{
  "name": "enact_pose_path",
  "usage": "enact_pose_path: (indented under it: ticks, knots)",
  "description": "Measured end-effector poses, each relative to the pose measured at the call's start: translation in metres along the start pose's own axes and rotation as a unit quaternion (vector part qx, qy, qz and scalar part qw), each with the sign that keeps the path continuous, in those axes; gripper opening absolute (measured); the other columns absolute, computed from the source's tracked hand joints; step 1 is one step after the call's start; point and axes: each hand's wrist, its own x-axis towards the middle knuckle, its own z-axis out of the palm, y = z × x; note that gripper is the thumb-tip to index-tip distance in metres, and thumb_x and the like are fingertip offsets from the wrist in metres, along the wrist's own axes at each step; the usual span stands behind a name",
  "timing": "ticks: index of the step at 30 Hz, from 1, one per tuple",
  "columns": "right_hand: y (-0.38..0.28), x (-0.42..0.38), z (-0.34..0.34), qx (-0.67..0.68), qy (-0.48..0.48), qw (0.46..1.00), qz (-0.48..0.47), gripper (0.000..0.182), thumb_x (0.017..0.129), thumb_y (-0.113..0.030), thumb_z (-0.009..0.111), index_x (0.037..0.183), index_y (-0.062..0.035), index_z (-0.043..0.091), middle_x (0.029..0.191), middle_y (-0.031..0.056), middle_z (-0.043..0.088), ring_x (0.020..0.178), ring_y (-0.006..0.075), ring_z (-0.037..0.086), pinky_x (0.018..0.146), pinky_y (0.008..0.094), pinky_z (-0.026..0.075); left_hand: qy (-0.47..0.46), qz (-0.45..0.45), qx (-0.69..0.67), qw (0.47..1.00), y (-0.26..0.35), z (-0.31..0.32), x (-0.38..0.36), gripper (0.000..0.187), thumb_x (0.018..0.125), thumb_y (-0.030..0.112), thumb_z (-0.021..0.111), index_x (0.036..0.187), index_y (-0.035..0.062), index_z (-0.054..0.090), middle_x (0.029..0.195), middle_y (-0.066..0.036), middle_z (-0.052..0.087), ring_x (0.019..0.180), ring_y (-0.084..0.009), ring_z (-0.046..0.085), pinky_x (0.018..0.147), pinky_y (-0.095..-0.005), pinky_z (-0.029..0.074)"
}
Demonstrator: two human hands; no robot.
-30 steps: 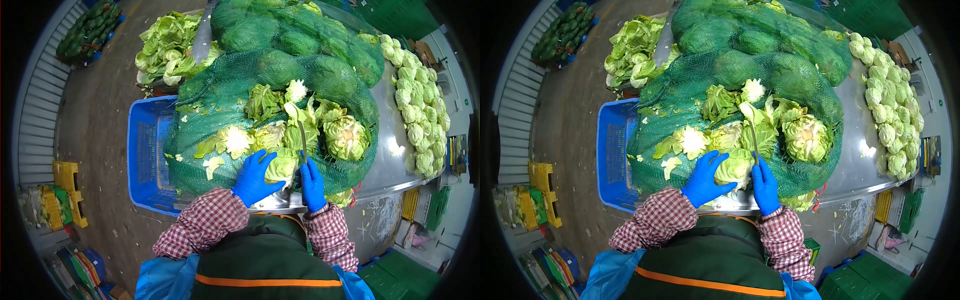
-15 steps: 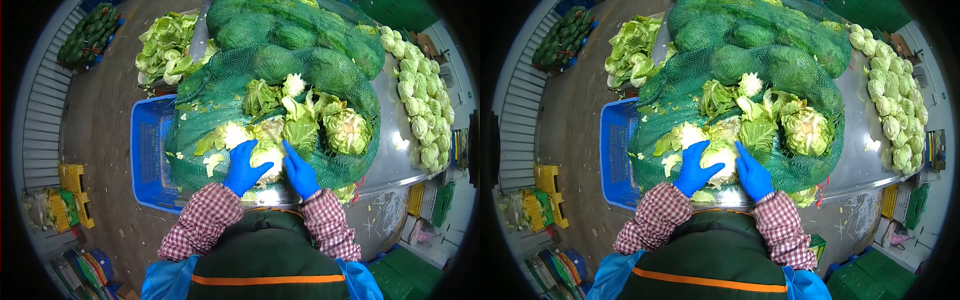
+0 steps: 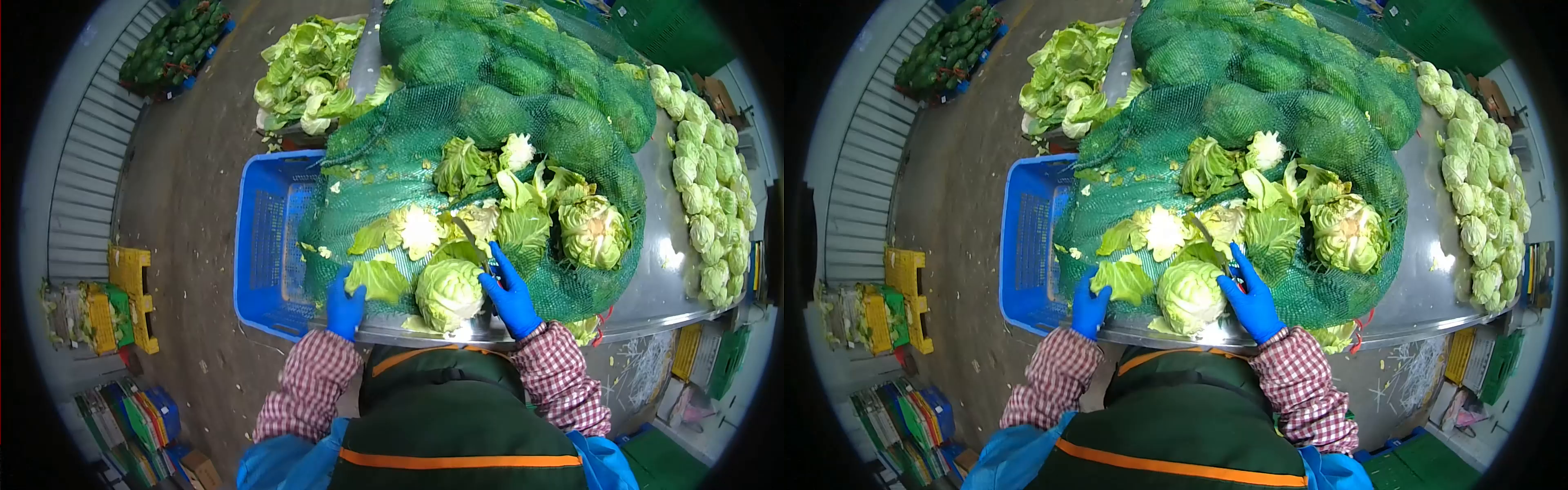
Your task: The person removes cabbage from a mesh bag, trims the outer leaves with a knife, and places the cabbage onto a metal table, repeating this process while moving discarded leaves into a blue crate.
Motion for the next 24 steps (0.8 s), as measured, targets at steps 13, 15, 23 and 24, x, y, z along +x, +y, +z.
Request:
enact_pose_path:
  ticks: [13, 15, 23, 24]
  knots:
    - [-0.029, -0.065, 0.003, -0.005, 0.056, 0.995, 0.086, 0.043, 0.092, -0.012, 0.046, 0.135, -0.0110, 0.041, 0.082, -0.0007, 0.051, 0.060, 0.0042, 0.041, 0.053, 0.0177, 0.038, -0.173, 0.155, 0.371, 0.899, 0.097, 0.055, -0.050, 0.089, 0.062, 0.044, 0.079, 0.134, 0.0112, 0.037, 0.124, -0.025, 0.039, 0.116, -0.0384, 0.041, 0.097, -0.0440, 0.036]
    - [-0.001, -0.074, 0.012, -0.081, 0.038, 0.996, -0.010, 0.042, 0.092, -0.012, 0.047, 0.134, -0.0086, 0.042, 0.085, 0.0026, 0.050, 0.071, 0.0094, 0.044, 0.068, 0.0234, 0.042, -0.178, 0.212, 0.451, 0.849, 0.084, 0.061, -0.054, 0.093, 0.060, 0.042, 0.081, 0.133, 0.0088, 0.035, 0.122, -0.025, 0.039, 0.115, -0.0387, 0.042, 0.096, -0.0438, 0.037]
    - [0.017, -0.054, 0.018, -0.285, 0.075, 0.951, -0.091, 0.039, 0.091, -0.018, 0.050, 0.130, -0.0142, 0.048, 0.084, 0.0162, 0.056, 0.076, 0.0279, 0.055, 0.071, 0.0359, 0.044, -0.108, 0.257, 0.284, 0.917, 0.064, 0.090, -0.065, 0.091, 0.057, 0.032, 0.084, 0.127, 0.0020, 0.034, 0.119, -0.019, 0.040, 0.111, -0.0348, 0.037, 0.095, -0.0438, 0.034]
    - [0.026, -0.045, 0.014, -0.246, 0.079, 0.962, -0.086, 0.039, 0.092, -0.019, 0.049, 0.130, -0.0122, 0.048, 0.094, 0.0183, 0.059, 0.082, 0.0285, 0.057, 0.075, 0.0351, 0.045, -0.094, 0.258, 0.296, 0.915, 0.065, 0.092, -0.063, 0.089, 0.058, 0.031, 0.084, 0.127, 0.0019, 0.035, 0.118, -0.019, 0.040, 0.112, -0.0345, 0.037, 0.096, -0.0435, 0.034]
